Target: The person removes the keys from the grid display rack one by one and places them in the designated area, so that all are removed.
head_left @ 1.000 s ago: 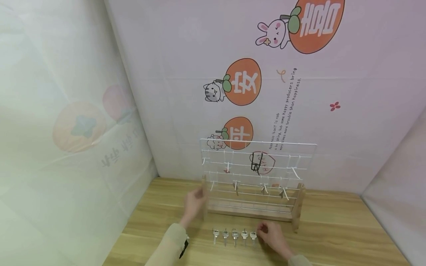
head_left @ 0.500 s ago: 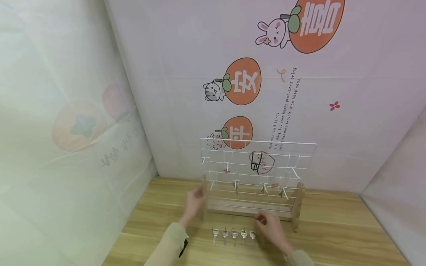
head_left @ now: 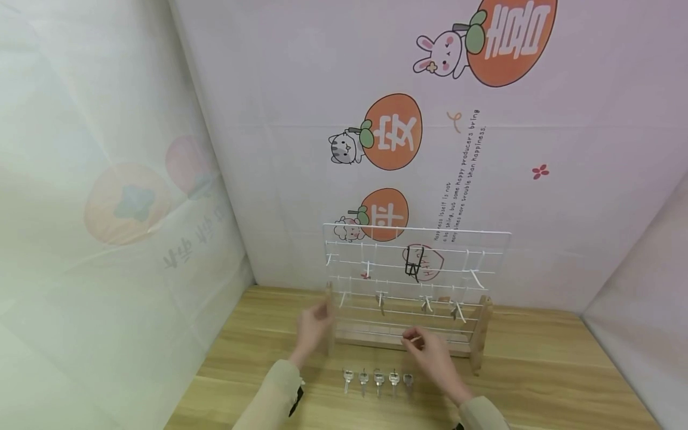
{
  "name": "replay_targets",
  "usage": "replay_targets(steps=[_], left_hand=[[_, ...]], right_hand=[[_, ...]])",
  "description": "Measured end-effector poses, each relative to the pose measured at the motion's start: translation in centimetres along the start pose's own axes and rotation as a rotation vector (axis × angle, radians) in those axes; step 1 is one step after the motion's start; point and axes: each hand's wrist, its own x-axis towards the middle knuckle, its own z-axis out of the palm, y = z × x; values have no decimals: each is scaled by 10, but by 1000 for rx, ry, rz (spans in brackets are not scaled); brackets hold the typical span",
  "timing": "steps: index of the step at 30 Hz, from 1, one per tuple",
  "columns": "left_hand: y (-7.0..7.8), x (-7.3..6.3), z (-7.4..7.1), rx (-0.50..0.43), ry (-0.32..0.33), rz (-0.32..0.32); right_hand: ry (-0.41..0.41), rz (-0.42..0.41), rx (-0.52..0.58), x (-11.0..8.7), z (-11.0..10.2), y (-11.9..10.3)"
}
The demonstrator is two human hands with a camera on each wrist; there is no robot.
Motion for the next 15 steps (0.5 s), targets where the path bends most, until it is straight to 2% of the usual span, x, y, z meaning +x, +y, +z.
replay_targets(steps=[4,11,15], left_hand=[[-2,1,0,6,5,14],[-3,2,1,32,11,13],[-1,2,0,36,10,10]], right_hand=[[33,-36,6,3,0,-12],[66,-12,31,11,3,-26],[119,-46,38,16,5,-34]])
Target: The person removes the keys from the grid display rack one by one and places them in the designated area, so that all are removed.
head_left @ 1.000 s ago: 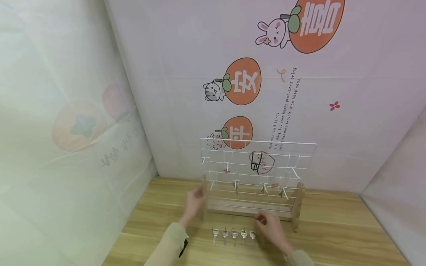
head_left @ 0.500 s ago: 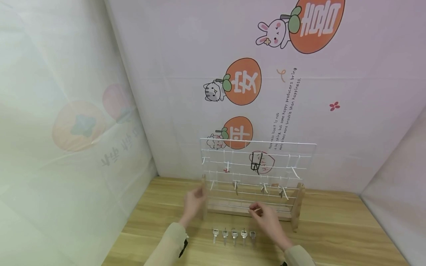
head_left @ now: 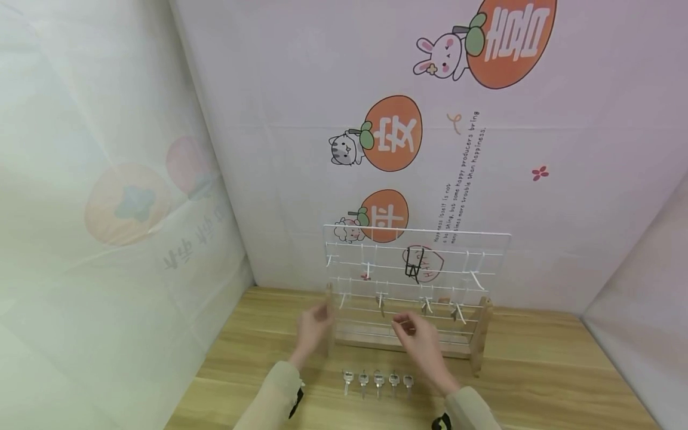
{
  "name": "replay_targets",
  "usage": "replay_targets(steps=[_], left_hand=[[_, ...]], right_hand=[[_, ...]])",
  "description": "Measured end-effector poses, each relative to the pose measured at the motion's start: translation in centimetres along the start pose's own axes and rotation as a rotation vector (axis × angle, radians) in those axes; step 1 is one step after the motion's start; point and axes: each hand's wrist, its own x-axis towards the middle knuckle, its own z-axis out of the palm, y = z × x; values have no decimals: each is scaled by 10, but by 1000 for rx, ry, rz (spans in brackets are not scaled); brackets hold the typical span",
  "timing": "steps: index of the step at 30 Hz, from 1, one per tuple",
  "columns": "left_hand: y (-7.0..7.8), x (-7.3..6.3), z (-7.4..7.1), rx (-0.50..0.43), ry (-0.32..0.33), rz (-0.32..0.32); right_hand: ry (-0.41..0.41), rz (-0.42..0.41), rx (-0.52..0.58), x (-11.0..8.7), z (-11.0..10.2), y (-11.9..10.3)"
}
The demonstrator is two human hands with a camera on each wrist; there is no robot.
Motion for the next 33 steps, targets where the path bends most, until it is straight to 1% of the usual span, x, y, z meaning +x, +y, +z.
replay_targets(steps=[4,9,17,26,28,33], left_hand=[[2,-1,0,5,3,4],[3,-2,0,10,1,13],[5,-3,0,1,-6,4],[5,-2,0,-2,-1,-2],[4,-2,0,8,-4,0],[5,-3,-1,-5,-13,8]], right_hand=[[44,-30,22,5,4,-4],[57,-43,69,10,10,-5],[68,-25,107,17,18,-4],[112,-1,143,26,26,-11],[117,-6,153,28,28,-12],[122,-17,171,31,30,-14]])
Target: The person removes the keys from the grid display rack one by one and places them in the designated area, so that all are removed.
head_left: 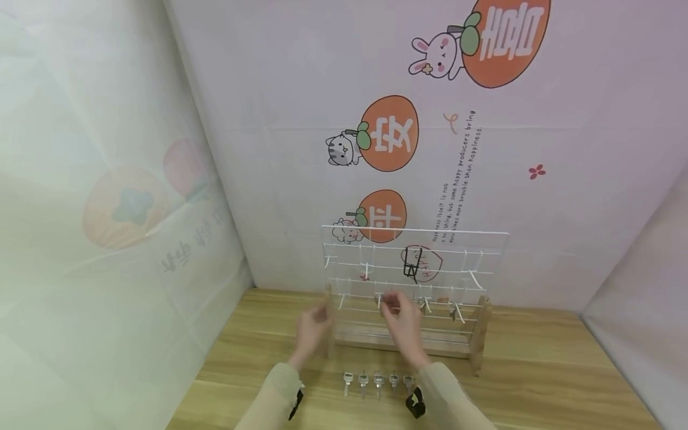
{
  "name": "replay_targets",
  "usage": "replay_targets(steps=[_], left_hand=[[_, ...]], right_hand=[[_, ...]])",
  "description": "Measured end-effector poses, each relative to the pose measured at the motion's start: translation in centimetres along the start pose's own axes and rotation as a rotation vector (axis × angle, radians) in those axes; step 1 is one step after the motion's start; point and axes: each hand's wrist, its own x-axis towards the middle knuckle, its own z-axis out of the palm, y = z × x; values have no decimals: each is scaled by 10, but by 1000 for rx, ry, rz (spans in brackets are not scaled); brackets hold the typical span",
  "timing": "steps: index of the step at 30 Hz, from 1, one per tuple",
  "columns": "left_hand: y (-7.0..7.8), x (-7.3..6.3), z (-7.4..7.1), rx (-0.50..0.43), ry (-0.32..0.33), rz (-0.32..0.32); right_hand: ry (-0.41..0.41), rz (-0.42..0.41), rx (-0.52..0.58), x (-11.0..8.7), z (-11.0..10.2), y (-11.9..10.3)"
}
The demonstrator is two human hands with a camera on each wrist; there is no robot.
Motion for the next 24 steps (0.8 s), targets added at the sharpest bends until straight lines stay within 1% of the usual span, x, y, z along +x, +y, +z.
replay_targets(steps=[2,6,11,15,18,24], left_hand=[[0,0,-1,-7,-7,3],[0,0,-1,-12,-15,-15],[-3,1,0,-2,-2,-15],[-5,2,1,11,-10,-15],[-4,1,0,8,-14,-24],[-1,1,-1,-8,-5,-21]], right_hand=[[7,-3,-3,2,2,1],[25,-6,-3,3,4,2],[29,-24,-9,3,5,2],[22,-14,-17,3,5,1],[19,-6,-18,3,6,2],[27,-27,-8,4,7,3]])
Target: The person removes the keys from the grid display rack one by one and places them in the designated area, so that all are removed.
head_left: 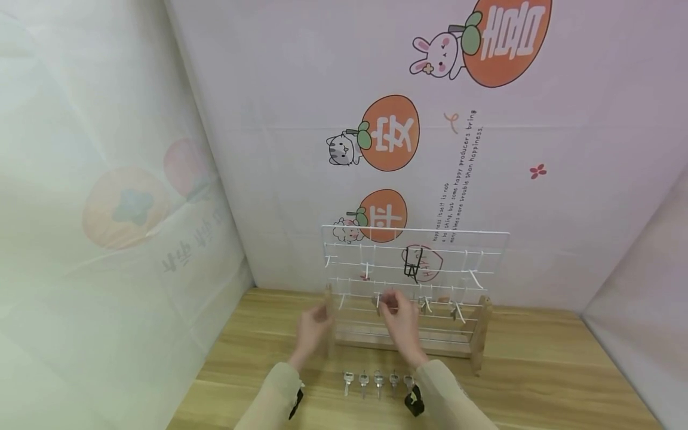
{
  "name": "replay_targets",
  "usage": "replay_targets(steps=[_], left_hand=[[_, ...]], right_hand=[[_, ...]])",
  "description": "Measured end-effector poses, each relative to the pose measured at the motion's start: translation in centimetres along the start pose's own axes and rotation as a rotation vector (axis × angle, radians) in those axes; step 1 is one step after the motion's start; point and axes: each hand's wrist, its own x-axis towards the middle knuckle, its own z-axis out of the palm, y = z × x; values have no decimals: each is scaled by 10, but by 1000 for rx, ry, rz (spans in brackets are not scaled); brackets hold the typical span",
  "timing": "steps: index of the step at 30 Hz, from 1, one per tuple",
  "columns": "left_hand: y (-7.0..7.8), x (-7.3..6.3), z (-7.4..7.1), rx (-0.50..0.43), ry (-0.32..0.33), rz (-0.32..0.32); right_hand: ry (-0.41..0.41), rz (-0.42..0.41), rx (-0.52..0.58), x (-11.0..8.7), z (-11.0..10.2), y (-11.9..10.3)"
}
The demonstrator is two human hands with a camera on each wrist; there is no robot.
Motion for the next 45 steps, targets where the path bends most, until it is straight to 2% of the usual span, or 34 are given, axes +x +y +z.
replay_targets(steps=[14,25,35,45], left_hand=[[0,1,-1,-1,-11,8],[-1,1,0,1,-6,22],[-2,0,0,3,-9,18],[-2,-1,-1,-29,-26,19]], right_hand=[[-23,-21,-13,-4,-6,-5],[-61,-4,-51,-5,-10,-5],[-67,-71,-47,-7,-15,-2],[-124,-20,-62,-7,-23,-8]])
